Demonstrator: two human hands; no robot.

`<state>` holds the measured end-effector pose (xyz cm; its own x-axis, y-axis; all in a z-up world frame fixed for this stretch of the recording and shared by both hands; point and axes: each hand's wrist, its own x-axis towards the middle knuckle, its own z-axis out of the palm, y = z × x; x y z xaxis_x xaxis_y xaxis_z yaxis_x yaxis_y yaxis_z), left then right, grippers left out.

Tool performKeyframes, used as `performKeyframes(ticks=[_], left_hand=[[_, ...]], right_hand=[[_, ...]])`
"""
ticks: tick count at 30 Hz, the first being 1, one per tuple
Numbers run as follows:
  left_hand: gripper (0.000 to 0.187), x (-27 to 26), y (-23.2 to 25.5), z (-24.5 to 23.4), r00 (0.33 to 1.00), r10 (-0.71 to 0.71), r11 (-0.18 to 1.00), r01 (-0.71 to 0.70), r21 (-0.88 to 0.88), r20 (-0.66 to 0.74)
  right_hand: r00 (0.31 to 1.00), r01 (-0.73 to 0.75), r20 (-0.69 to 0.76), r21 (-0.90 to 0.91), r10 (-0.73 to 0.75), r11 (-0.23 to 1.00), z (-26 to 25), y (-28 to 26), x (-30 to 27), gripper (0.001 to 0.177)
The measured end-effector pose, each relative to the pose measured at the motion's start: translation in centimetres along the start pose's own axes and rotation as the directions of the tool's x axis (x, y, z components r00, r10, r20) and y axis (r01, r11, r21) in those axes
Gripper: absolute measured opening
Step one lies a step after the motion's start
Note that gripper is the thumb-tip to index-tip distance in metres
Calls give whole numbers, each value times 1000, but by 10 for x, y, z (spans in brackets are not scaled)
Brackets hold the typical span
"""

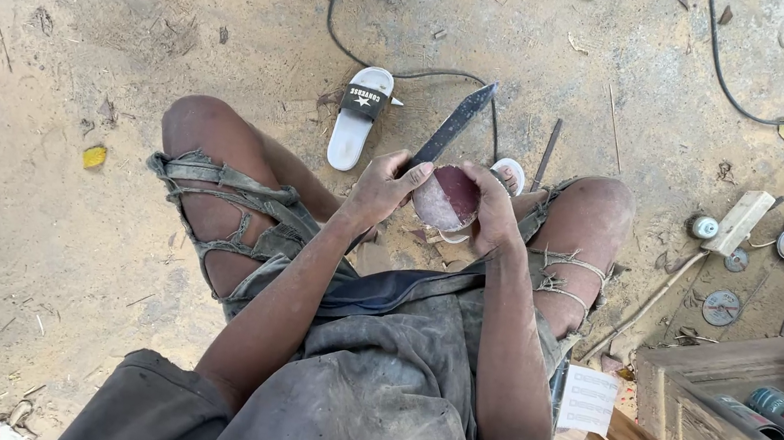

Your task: Carving a small wooden disc with a knife and sanding a wooden frame with a power tool

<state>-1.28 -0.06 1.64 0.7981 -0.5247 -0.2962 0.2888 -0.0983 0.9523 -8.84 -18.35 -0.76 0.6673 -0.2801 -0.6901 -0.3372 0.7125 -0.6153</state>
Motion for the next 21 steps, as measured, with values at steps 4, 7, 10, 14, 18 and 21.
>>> performKeyframes(ticks=[4,7,10,14,18,21], left_hand=[[31,1,-2,3,1000,-12,994,9,-108,-28],[31,2,-5,5,998,-45,982,37,-186,-36],[31,6,-13,8,997,-66,975,58,-216,-30],[35,6,-13,6,998,-57,991,53,-125,-27],[36,13,-27,3,999,-42,996,40,-77,-21],[38,12,-24,0,1000,-2,997,3,82,-12]], right_hand=[[985,46,165,49,-54,998,22,-19,-19,47],[945,41,316,127,-79,991,24,-26,-24,63],[976,39,198,258,-92,965,33,-23,-23,52],[996,87,-32,388,-81,918,52,-25,-31,24],[995,91,-67,411,-70,907,25,-10,-7,22],[997,75,-39,421,-64,904,28,-12,-8,23]])
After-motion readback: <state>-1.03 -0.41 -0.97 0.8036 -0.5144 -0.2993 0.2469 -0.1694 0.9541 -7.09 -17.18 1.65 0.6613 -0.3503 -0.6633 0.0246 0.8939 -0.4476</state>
